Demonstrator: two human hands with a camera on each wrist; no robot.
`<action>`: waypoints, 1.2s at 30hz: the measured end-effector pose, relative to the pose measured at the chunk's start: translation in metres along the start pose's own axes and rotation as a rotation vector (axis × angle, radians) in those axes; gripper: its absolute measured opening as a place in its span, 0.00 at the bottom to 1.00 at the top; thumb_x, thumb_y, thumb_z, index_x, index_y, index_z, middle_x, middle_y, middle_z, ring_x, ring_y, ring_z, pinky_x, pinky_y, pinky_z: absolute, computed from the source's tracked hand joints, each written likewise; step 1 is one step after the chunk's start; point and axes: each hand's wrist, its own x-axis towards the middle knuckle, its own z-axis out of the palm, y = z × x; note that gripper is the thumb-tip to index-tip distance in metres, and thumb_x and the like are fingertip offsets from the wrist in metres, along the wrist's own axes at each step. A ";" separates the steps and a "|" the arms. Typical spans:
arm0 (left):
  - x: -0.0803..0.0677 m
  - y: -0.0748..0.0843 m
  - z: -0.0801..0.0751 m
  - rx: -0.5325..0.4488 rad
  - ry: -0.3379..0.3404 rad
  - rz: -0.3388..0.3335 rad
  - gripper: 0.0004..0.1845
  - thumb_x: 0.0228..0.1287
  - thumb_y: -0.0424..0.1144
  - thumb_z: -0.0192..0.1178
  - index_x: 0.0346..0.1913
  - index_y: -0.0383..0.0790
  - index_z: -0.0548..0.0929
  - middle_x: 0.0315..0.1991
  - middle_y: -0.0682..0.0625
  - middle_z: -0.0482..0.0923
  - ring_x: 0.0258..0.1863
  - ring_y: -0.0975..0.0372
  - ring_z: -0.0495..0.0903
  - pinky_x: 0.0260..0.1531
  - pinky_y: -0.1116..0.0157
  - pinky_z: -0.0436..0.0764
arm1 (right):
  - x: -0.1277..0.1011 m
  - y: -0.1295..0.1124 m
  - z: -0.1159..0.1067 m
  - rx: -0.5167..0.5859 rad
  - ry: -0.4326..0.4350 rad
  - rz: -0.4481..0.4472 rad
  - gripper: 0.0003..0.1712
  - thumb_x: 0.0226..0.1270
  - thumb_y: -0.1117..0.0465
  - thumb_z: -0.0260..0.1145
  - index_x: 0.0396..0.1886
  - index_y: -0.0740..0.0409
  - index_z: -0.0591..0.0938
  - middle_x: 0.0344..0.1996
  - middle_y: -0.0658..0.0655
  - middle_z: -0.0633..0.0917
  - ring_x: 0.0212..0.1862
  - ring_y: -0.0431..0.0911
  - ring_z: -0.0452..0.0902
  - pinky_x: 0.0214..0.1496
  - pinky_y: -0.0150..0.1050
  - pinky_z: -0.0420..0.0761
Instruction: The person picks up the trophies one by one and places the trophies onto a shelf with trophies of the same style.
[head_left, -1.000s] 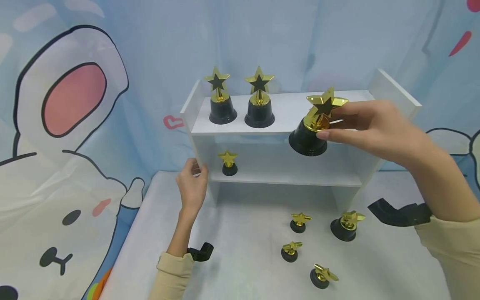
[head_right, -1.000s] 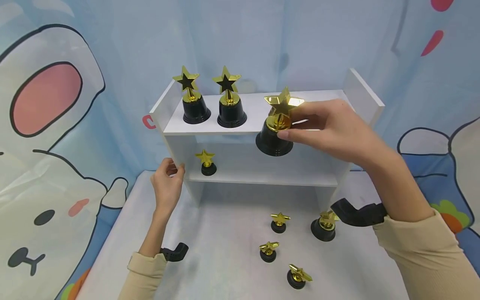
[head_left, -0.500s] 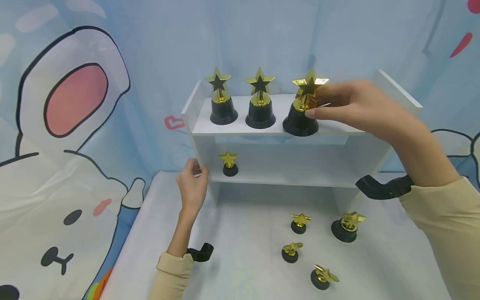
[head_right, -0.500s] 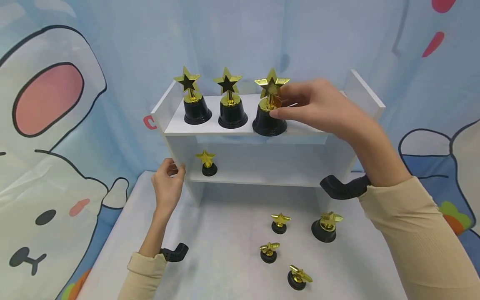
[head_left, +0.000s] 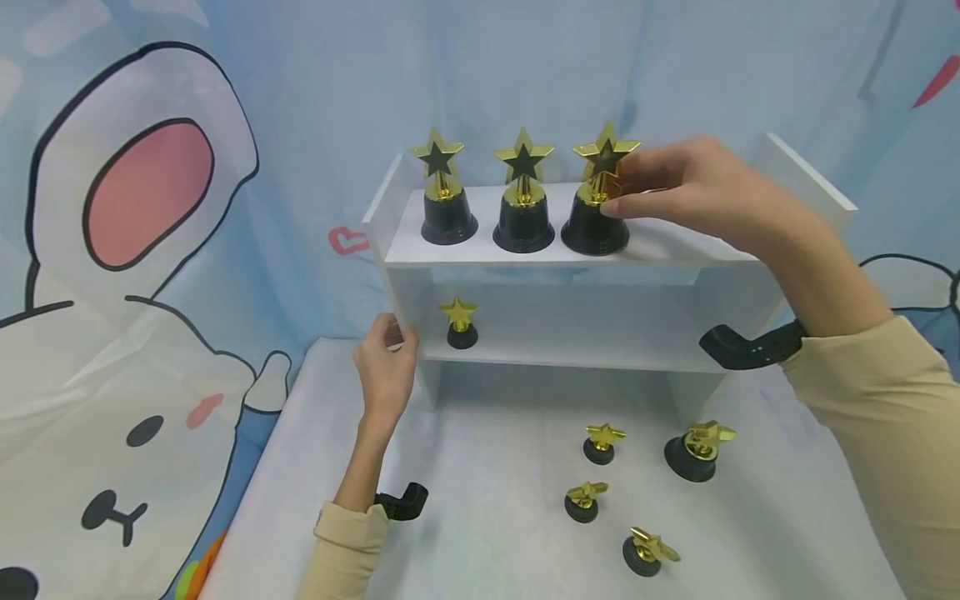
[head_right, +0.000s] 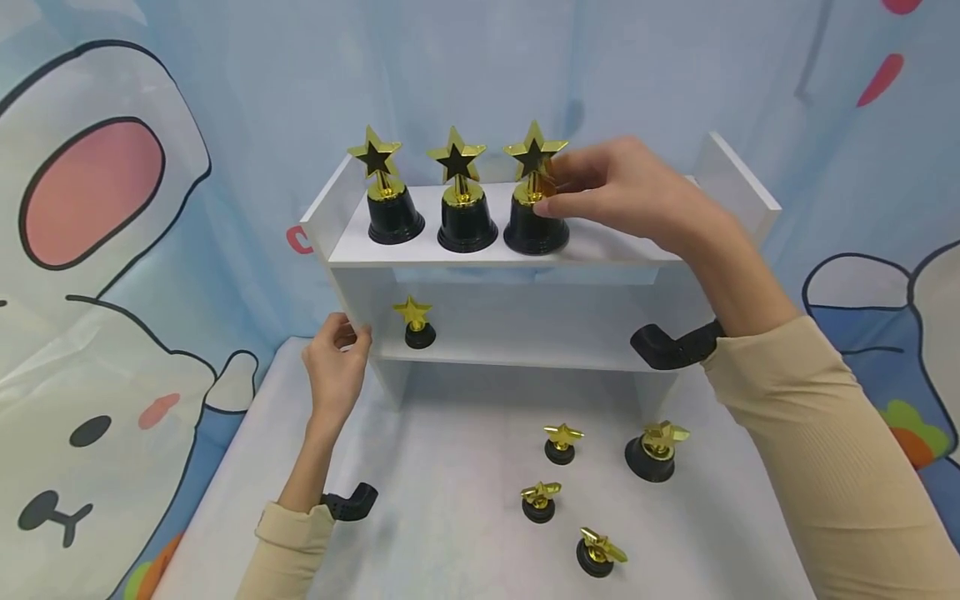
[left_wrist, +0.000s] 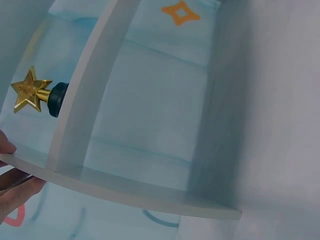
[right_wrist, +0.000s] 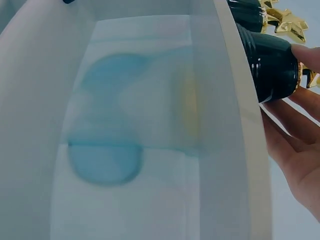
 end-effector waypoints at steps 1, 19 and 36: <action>0.000 0.000 0.000 0.001 0.000 -0.003 0.08 0.67 0.28 0.60 0.45 0.32 0.86 0.38 0.36 0.89 0.37 0.47 0.90 0.37 0.50 0.90 | 0.001 0.000 0.000 0.004 -0.004 0.003 0.27 0.70 0.45 0.69 0.62 0.53 0.83 0.60 0.57 0.84 0.57 0.39 0.77 0.56 0.35 0.75; -0.001 0.001 0.002 0.012 -0.003 0.019 0.08 0.67 0.27 0.60 0.46 0.31 0.86 0.37 0.34 0.89 0.36 0.46 0.91 0.34 0.51 0.91 | -0.007 0.005 0.007 0.071 0.005 -0.034 0.35 0.72 0.45 0.67 0.73 0.53 0.73 0.69 0.57 0.77 0.71 0.52 0.72 0.62 0.33 0.72; -0.003 0.001 0.002 0.020 -0.018 0.001 0.08 0.68 0.28 0.60 0.46 0.31 0.85 0.36 0.35 0.88 0.38 0.46 0.91 0.35 0.51 0.91 | -0.053 0.022 0.013 0.190 0.283 -0.070 0.24 0.71 0.54 0.71 0.65 0.50 0.82 0.56 0.44 0.86 0.49 0.30 0.83 0.47 0.15 0.76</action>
